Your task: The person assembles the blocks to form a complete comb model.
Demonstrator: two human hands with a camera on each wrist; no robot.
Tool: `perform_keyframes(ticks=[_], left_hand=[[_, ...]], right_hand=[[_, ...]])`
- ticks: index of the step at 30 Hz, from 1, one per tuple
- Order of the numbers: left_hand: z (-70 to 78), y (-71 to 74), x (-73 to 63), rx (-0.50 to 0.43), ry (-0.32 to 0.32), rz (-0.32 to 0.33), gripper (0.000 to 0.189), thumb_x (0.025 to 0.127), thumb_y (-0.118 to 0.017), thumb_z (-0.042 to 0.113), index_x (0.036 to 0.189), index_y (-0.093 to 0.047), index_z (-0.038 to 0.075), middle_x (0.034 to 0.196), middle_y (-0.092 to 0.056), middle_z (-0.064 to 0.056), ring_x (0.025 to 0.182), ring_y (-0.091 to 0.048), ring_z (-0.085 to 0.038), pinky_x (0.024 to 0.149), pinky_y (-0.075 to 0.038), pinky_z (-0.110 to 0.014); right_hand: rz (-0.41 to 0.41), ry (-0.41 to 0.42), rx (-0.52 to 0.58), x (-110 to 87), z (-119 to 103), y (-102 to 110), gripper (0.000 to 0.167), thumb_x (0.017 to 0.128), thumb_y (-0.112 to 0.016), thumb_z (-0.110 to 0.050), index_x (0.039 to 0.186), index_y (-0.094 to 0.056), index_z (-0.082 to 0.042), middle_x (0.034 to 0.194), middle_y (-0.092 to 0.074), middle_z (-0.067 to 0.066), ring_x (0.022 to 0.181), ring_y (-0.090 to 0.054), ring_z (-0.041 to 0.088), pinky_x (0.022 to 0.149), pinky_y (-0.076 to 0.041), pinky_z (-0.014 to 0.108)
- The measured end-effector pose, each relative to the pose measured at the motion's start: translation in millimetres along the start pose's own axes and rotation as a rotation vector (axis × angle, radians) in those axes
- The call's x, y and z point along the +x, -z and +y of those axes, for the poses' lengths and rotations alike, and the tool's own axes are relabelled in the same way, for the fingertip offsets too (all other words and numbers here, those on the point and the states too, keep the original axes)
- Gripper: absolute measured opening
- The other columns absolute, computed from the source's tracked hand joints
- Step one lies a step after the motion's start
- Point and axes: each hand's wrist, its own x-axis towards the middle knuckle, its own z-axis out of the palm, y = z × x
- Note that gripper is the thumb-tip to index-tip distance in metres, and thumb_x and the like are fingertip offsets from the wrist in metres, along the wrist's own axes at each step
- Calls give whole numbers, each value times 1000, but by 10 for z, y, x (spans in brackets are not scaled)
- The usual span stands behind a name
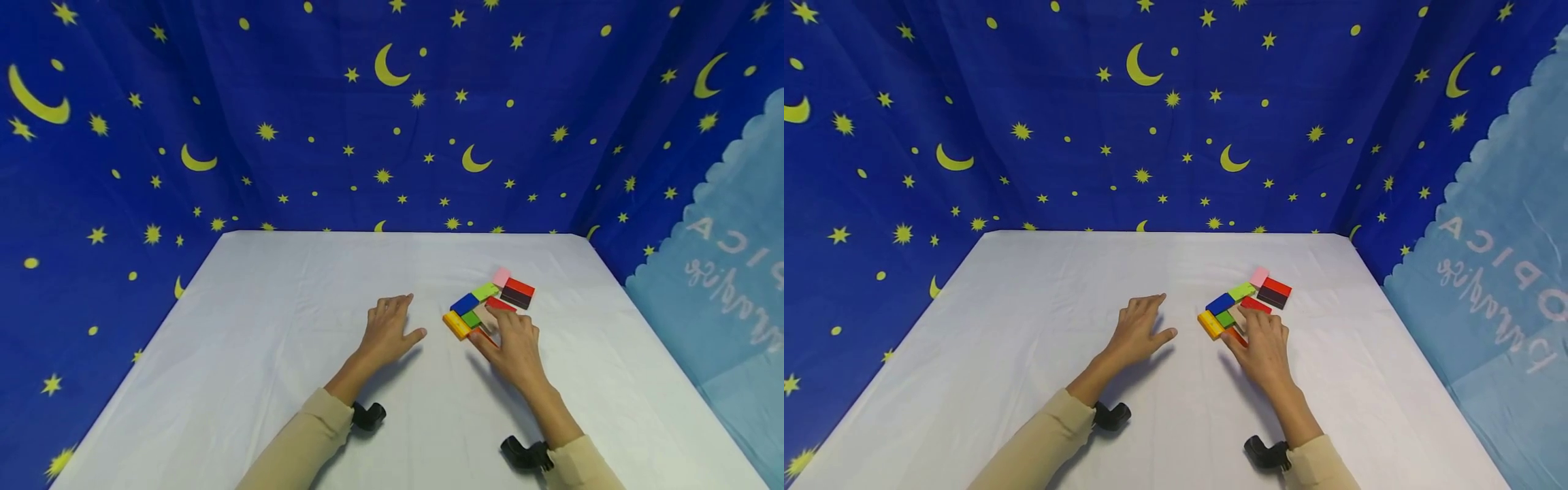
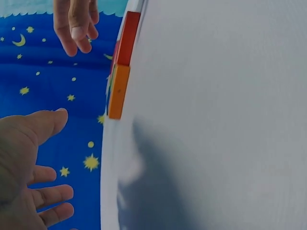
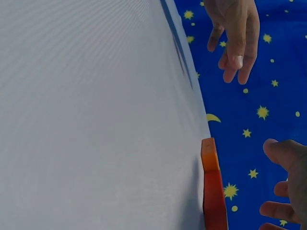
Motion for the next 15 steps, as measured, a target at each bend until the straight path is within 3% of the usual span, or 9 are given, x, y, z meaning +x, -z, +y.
perform_keyframes(ticks=[6, 15], left_hand=[[120, -120, 75, -36, -4, -44, 75, 84, -66, 43, 143, -38, 8, 139, -47, -10, 125, -36, -27, 101, -29, -44], [277, -288, 158, -52, -20, -35, 73, 80, -70, 45, 137, -46, 7, 125, -52, -8, 114, -39, -25, 92, -31, -40]], right_hand=[[-27, -34, -5, -16, 26, 10, 62, 76, -76, -33, 127, -55, -5, 120, -59, 17, 101, -45, 33, 81, -27, 42], [-30, -44, -17, -65, 70, 1, 56, 75, -77, -30, 121, -60, -3, 101, -62, 15, 92, -45, 30, 73, -26, 37]])
